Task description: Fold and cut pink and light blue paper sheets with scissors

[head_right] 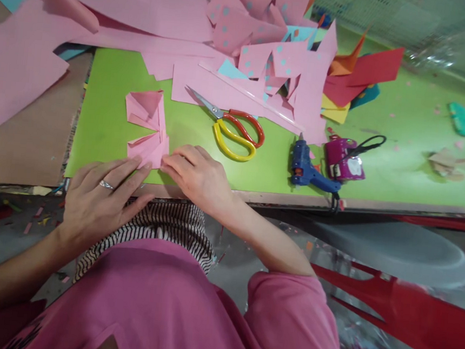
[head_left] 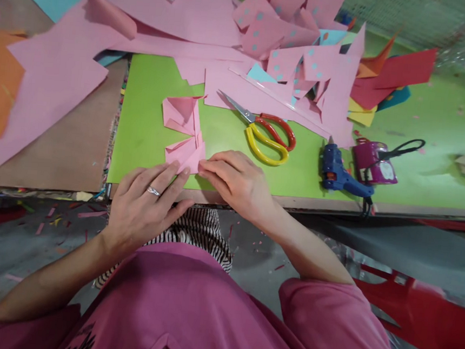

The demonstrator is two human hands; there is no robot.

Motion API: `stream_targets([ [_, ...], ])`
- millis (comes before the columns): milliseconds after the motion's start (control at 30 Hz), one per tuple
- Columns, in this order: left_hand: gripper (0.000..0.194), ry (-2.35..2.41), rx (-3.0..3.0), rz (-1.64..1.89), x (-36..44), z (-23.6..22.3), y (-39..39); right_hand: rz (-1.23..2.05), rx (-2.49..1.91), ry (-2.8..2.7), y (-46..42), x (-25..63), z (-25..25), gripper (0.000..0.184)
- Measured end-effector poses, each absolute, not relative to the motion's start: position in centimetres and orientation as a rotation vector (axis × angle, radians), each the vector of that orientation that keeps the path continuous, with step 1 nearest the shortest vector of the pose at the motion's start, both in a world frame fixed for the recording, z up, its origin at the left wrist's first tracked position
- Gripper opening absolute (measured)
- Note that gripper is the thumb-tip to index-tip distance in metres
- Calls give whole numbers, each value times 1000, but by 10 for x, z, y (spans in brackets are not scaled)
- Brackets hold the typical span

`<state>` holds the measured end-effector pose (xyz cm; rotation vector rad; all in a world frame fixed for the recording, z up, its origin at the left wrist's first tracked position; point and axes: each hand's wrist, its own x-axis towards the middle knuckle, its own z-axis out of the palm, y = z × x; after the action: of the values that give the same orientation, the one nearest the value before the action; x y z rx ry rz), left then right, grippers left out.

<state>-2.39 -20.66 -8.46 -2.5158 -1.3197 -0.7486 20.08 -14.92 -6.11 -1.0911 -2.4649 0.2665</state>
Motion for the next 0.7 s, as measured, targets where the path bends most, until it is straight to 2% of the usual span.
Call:
stream_targets([
  [300,53,-1318,-2522,-752,-24,-85,-207,222,-1032,-2478,-150,203,-63,27],
  [500,61,-1369,-2585,-858,-25,-87,-207,224,-986,-2510,-149,204,-62,26],
  [700,56,-1370,-2586,-816,-26,-85,-206,195,-995,-2561,-146,207,-62,24],
])
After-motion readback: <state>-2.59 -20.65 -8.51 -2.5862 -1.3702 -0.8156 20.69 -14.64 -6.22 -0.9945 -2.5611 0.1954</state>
